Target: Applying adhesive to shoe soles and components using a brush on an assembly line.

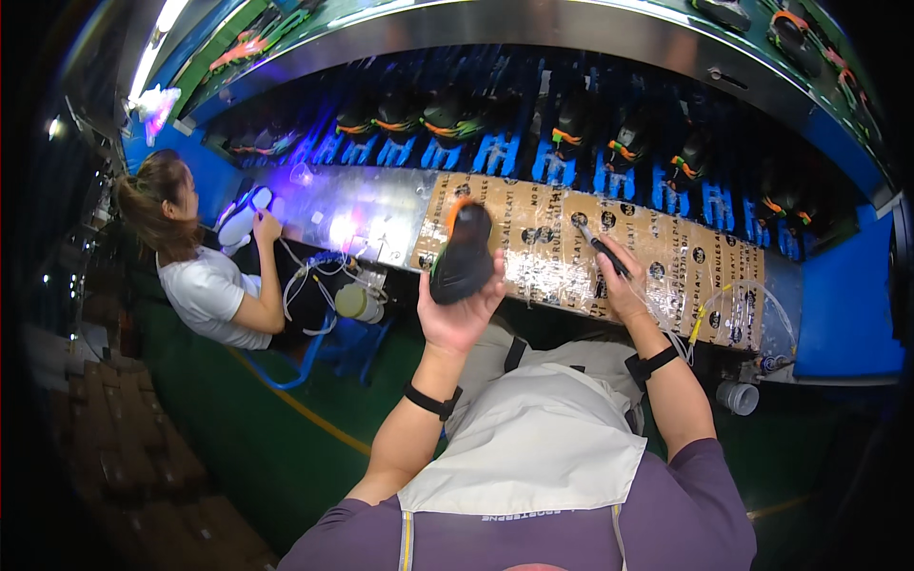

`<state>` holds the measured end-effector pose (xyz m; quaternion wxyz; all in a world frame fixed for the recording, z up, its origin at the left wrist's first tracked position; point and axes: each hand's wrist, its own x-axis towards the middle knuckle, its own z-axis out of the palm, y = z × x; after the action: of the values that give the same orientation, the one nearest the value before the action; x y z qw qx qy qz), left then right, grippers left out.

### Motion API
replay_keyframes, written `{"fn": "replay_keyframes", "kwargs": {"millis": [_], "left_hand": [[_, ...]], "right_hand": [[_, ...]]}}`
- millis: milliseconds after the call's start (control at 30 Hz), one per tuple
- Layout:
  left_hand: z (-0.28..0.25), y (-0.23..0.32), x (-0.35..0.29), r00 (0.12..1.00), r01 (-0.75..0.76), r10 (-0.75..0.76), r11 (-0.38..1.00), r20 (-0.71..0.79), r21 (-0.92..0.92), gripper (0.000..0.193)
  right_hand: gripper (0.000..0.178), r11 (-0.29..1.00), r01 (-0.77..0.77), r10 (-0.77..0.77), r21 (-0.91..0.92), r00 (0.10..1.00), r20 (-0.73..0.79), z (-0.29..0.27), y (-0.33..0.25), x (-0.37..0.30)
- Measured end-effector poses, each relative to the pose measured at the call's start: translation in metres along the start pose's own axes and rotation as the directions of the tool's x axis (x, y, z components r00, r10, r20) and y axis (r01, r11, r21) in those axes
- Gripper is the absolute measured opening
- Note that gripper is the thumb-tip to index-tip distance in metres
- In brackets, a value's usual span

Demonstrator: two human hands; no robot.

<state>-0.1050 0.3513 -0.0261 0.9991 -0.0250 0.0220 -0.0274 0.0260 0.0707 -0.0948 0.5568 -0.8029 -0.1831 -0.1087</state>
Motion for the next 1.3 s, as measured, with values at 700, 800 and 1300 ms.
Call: {"fn": "replay_keyframes", "kwargs": {"millis": [700, 800, 1300], "left_hand": [[0.276, -0.119, 0.215, 0.971, -0.118, -0.088, 0.628, 0.221, 0.769, 0.083], [0.262, -0.105, 0.209, 0.965, -0.240, -0.057, 0.192, 0.255, 0.952, 0.062], [0.277, 0.242, 0.310, 0.631, 0.248, 0.017, -0.952, 0.776, -0.180, 0.031]], "right_hand": [[0.032, 0.997, 0.013, -0.013, 0.077, 1.000, -0.001, -0.014, 0.010, -0.001], [0.032, 0.998, 0.021, -0.020, 0.066, 1.000, -0.019, -0.012, 0.012, 0.000], [0.035, 0.997, -0.068, 0.068, 0.034, 0.998, 0.006, -0.024, 0.003, 0.003]]}}
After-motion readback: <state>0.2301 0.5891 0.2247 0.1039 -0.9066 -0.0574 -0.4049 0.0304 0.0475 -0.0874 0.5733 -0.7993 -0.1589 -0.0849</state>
